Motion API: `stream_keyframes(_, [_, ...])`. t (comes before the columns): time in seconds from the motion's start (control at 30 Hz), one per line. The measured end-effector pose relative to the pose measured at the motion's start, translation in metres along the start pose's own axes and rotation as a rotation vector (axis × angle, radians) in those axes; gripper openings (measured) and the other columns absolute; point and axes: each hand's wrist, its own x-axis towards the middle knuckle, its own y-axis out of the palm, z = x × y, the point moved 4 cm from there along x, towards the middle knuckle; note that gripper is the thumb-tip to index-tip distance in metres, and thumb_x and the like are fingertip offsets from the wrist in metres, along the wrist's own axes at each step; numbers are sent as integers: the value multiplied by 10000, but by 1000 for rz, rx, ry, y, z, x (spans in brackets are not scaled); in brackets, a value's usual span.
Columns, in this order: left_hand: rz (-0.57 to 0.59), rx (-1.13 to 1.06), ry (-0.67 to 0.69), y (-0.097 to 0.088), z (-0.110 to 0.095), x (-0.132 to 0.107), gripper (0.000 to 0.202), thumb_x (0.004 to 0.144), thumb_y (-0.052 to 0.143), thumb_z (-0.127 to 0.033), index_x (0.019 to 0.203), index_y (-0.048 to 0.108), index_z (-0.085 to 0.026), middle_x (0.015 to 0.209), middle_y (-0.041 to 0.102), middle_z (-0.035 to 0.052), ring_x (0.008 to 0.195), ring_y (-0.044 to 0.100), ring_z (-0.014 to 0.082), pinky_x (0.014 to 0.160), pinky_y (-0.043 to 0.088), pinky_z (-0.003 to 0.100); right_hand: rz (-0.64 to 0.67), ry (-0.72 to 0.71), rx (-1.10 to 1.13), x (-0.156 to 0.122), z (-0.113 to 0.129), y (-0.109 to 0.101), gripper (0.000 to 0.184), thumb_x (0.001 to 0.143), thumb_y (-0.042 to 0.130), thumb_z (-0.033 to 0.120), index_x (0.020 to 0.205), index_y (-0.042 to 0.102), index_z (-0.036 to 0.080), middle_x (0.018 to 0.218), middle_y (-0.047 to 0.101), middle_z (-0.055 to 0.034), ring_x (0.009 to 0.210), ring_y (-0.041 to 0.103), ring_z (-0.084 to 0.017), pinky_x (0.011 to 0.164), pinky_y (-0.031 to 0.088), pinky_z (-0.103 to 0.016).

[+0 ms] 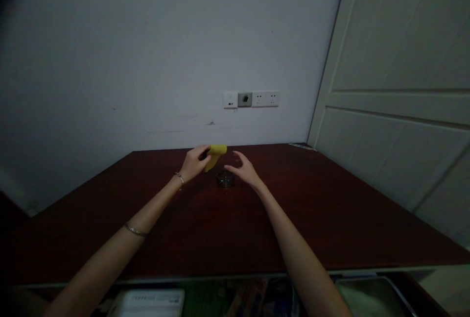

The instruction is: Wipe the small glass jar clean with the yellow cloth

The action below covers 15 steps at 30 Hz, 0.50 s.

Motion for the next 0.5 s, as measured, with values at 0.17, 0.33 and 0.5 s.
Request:
stream_keyframes(0.17, [448,282,379,19,-6,10,334,811,427,-100,1097,576,-185,1208,561,94,1119,482,214,961,368,376,174,-27,1,-7,-21,19,987,513,783,406,1351,302,204,1375,375,-130,1256,371,-259,1042,296,-419])
stream_keyframes(0.33, [718,364,551,46,3,-3,254,820,446,-125,1020,593,-177,1084,603,124,1064,505,219,935,358,359,246,34,-23,-14,-37,31,1081,469,804,395,1372,248,180,1338,425,-151,1220,432,-254,1043,301,-405])
stream_keyframes(0.5, [777,310,553,49,15,-19,312,775,498,-111,1066,571,-193,1131,581,118,1119,483,216,962,337,329,199,12,-91,-17,-40,31,901,502,783,418,1276,388,182,1259,510,-140,1164,489,-250,1007,349,-400])
